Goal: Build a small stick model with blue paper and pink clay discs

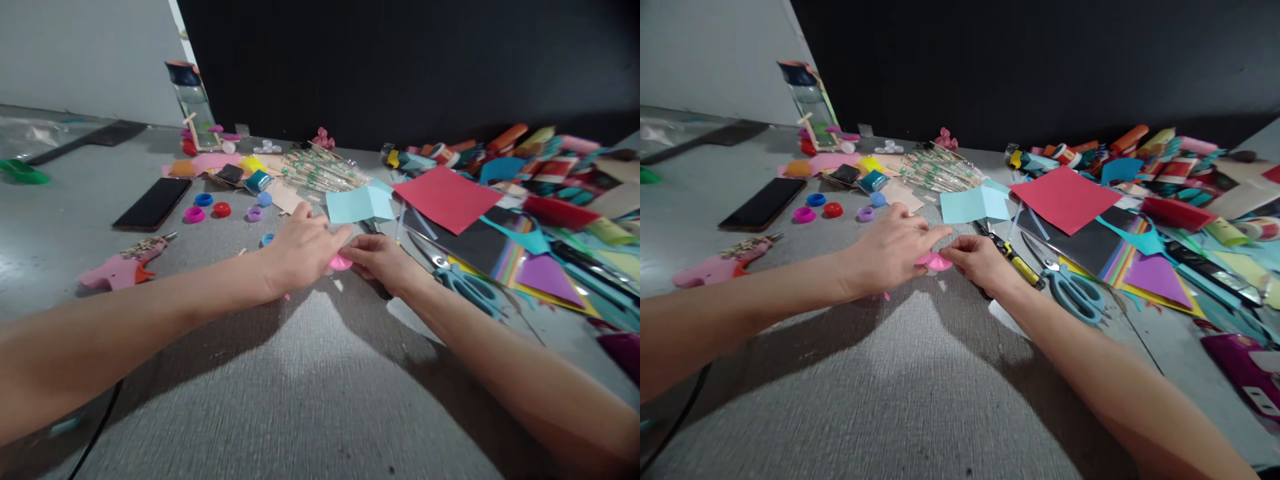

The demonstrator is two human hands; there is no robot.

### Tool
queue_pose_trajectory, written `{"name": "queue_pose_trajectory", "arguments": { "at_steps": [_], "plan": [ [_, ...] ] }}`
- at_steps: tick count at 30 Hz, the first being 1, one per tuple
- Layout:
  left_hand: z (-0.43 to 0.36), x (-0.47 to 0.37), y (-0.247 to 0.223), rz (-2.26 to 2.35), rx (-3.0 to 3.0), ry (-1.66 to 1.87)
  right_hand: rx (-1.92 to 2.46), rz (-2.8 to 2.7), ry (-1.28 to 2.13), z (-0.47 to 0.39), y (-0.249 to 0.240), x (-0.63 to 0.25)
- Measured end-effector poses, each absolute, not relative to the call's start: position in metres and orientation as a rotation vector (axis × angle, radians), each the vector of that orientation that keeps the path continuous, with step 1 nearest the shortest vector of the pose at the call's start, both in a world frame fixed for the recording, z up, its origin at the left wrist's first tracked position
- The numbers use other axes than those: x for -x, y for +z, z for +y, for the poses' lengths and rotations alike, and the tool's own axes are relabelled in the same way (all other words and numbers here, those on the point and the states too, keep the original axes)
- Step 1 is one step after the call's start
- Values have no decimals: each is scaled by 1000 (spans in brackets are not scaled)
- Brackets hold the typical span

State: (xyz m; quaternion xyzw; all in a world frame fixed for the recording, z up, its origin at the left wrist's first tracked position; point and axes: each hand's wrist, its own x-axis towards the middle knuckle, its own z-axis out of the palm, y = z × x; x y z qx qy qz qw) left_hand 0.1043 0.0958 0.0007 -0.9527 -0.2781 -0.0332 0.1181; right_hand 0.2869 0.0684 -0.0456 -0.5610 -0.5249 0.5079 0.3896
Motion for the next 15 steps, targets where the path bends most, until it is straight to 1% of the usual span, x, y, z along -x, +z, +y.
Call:
{"name": "queue_pose_trajectory", "arguments": {
  "at_steps": [8,15],
  "plan": [
    [98,-105,1,-820,2791,-106,1422,-1403,1186,67,-53,-282],
    [99,-107,1,-854,2811,-72,1402,-1593,768,63,-56,-284]
  ]
}}
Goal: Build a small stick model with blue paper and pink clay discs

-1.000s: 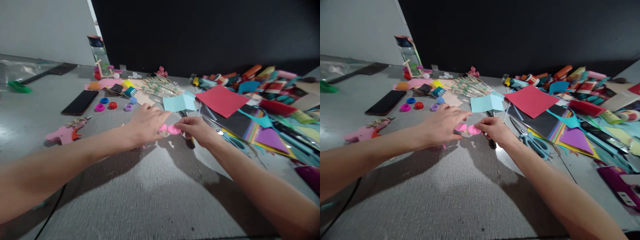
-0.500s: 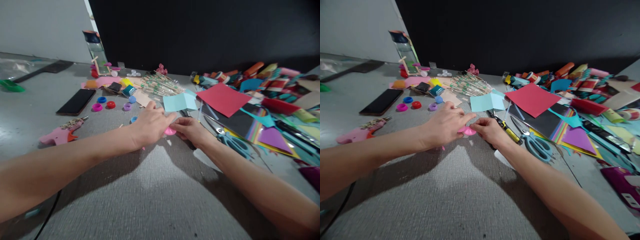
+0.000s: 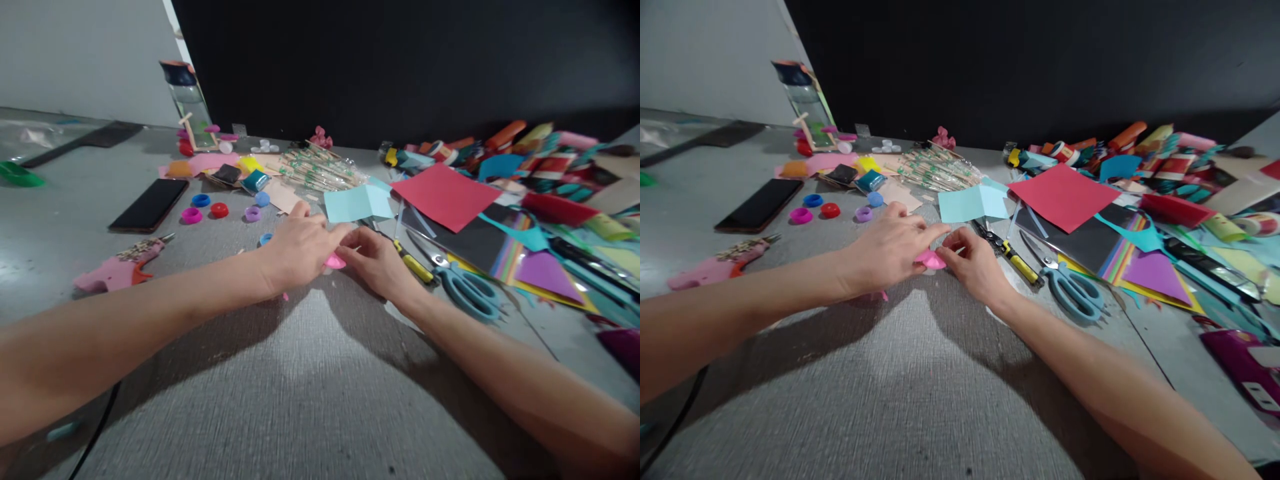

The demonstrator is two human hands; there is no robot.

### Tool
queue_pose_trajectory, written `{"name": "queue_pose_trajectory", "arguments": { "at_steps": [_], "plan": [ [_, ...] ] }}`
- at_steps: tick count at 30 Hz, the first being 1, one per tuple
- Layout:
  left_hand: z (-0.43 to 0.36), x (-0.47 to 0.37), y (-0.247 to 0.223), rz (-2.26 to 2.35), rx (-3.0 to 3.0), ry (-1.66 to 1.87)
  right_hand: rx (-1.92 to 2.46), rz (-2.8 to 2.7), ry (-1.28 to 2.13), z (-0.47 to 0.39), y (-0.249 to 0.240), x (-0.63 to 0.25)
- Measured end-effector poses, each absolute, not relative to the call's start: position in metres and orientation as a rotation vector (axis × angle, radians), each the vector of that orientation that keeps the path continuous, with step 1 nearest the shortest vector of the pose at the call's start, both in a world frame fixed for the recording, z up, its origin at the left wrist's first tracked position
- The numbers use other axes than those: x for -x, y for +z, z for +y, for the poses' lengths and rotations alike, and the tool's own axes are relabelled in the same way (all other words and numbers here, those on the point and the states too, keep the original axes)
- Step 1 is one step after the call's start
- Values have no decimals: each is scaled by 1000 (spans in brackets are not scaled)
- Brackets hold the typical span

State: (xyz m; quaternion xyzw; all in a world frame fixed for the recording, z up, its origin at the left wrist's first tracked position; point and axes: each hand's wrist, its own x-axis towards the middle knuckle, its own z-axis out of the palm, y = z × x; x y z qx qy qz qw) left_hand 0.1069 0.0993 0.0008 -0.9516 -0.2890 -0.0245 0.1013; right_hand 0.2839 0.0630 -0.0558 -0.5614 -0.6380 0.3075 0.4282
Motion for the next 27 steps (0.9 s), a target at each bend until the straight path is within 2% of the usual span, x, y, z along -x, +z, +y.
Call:
{"name": "queue_pose_trajectory", "arguments": {
  "at_steps": [13,27],
  "plan": [
    [100,-106,-3,-830,2792,-113,1012,-2332,-124,25,-56,-292],
    [99,-105,-1,-844,2827,-90,1063,-2309,-66,21,-59,-293]
  ]
}}
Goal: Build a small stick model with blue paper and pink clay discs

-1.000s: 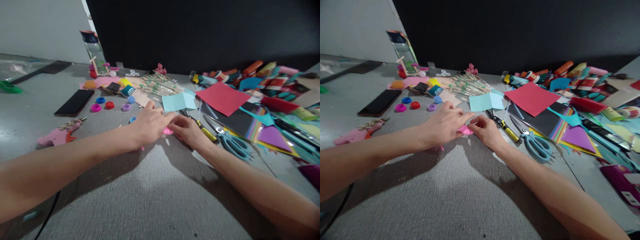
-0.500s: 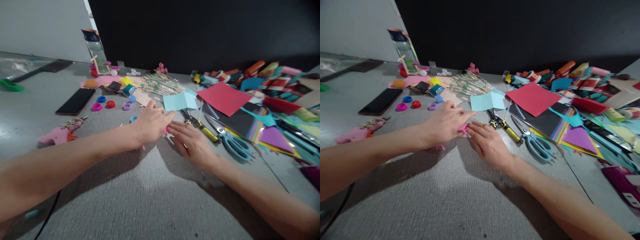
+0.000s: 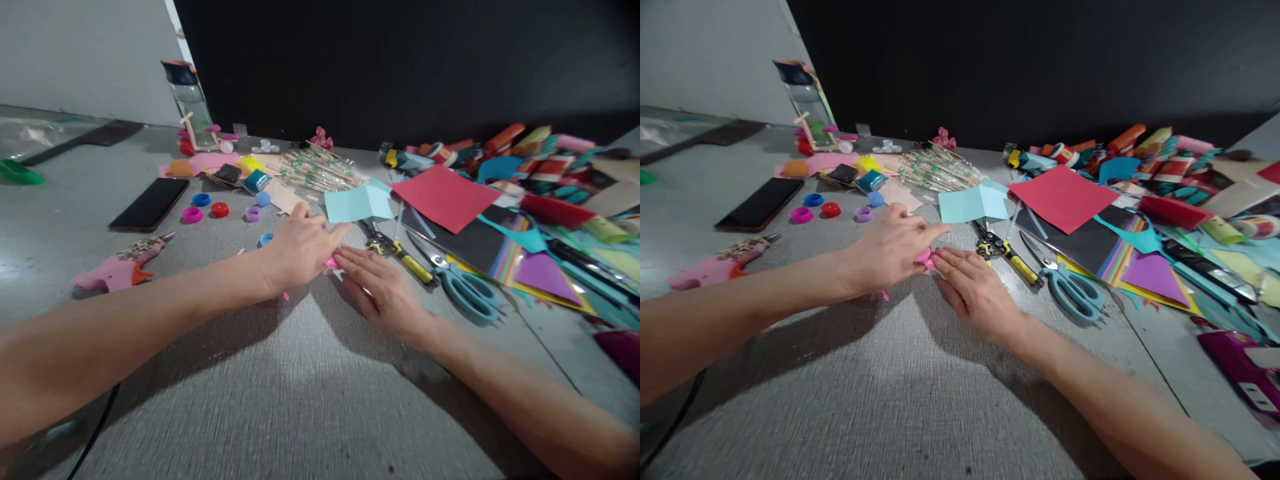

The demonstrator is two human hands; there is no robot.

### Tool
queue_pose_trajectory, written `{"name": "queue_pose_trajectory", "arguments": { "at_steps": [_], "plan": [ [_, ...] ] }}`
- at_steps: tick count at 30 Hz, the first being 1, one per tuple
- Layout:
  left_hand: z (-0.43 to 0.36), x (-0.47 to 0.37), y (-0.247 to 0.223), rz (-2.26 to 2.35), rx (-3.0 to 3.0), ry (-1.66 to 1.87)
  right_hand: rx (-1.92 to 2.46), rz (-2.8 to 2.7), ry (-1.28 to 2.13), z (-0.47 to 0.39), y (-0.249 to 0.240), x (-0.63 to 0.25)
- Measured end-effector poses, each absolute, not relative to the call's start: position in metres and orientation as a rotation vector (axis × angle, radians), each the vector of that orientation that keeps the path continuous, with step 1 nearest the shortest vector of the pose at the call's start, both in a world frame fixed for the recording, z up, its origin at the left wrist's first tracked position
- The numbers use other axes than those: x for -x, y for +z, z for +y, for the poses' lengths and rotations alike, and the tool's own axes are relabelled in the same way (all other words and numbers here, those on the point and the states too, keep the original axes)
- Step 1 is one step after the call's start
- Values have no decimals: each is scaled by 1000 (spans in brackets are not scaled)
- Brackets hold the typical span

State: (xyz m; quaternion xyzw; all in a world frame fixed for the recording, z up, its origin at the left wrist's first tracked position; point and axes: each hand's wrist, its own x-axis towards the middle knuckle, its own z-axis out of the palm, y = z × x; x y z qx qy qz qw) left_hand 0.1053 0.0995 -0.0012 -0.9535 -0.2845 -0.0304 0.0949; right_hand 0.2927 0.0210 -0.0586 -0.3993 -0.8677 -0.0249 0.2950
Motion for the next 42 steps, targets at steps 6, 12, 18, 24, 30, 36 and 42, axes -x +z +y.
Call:
{"name": "queue_pose_trajectory", "arguments": {
  "at_steps": [6,12,18,24,30,36,42],
  "plan": [
    [98,-105,2,-891,2841,-69,1111,-2235,-90,23,-58,-296],
    [98,-104,0,-891,2859,-76,1212,-2145,-23,31,-61,-298],
    [99,-102,-2,-872,2846,-143,1281,-2093,56,38,-63,-299],
    [100,-105,0,-851,2893,-149,1293,-2076,63,40,-61,-298],
    [96,-105,4,-885,2920,-123,1313,-2060,86,38,-60,-297],
    [97,-75,19,-953,2886,-380,1291,-1998,92,32,-52,-302],
    [98,-21,20,-1231,2754,-705,1304,-1964,65,32,-48,-311]
  ]
}}
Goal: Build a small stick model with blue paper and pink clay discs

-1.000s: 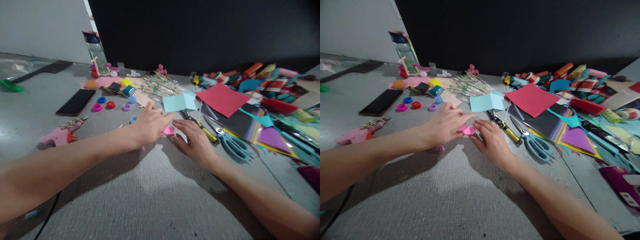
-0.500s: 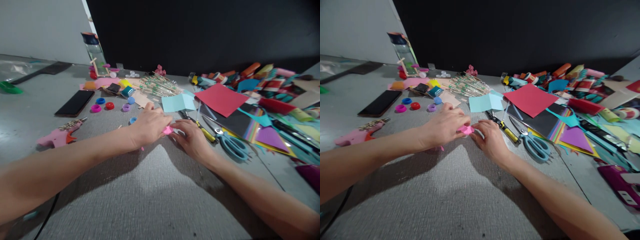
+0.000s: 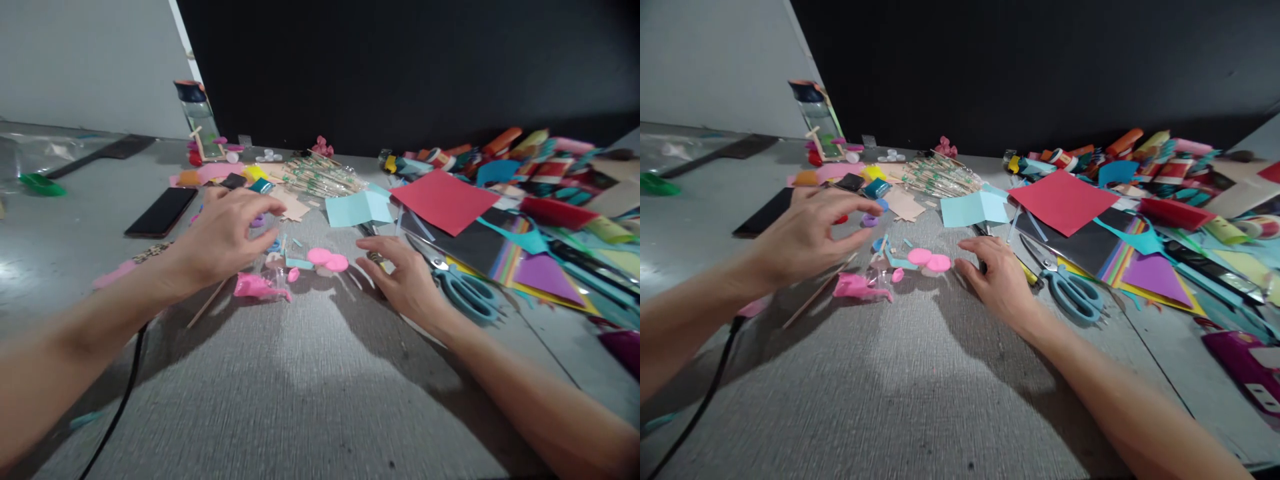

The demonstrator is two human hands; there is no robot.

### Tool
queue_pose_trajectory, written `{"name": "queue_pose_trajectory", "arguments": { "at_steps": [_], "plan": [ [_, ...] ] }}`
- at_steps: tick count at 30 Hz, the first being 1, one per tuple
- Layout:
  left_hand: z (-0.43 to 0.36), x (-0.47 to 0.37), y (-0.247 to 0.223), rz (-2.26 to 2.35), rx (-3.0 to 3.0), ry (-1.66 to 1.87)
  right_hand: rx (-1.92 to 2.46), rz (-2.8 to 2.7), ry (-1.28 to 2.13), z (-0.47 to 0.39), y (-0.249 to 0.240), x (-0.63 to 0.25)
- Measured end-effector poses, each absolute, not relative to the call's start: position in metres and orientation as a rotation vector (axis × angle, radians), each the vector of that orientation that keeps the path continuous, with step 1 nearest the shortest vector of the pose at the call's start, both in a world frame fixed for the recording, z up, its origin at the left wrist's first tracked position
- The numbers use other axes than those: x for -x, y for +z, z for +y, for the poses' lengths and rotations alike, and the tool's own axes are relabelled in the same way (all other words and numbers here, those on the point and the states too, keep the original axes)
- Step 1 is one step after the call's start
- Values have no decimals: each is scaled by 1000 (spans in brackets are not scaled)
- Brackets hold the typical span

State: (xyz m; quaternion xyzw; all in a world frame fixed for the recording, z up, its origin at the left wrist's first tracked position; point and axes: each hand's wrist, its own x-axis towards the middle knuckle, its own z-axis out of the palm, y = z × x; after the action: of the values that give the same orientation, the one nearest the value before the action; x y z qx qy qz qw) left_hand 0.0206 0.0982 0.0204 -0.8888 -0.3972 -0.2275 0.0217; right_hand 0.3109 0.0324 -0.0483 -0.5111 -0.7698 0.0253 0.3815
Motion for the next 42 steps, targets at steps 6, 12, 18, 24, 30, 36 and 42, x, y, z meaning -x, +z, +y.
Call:
{"name": "queue_pose_trajectory", "arguments": {
  "at_steps": [6,12,18,24,30,36,42],
  "plan": [
    [100,7,-2,-1381,2847,-605,1356,-2035,115,35,-50,-306],
    [103,4,-10,-1399,2978,-469,1462,-2090,232,42,-50,-294],
    [102,-7,-15,-1489,3063,-397,1492,-2088,351,51,-50,-286],
    [100,-4,-25,-1602,3072,-406,1479,-2096,338,61,-59,-276],
    [96,-2,-21,-1677,3115,-435,1486,-2124,220,73,-65,-278],
    [99,-13,-21,-1734,3095,-557,1548,-2111,111,86,-66,-286],
    [98,-12,-22,-1707,3033,-727,1526,-2103,93,83,-59,-294]
  ]
}}
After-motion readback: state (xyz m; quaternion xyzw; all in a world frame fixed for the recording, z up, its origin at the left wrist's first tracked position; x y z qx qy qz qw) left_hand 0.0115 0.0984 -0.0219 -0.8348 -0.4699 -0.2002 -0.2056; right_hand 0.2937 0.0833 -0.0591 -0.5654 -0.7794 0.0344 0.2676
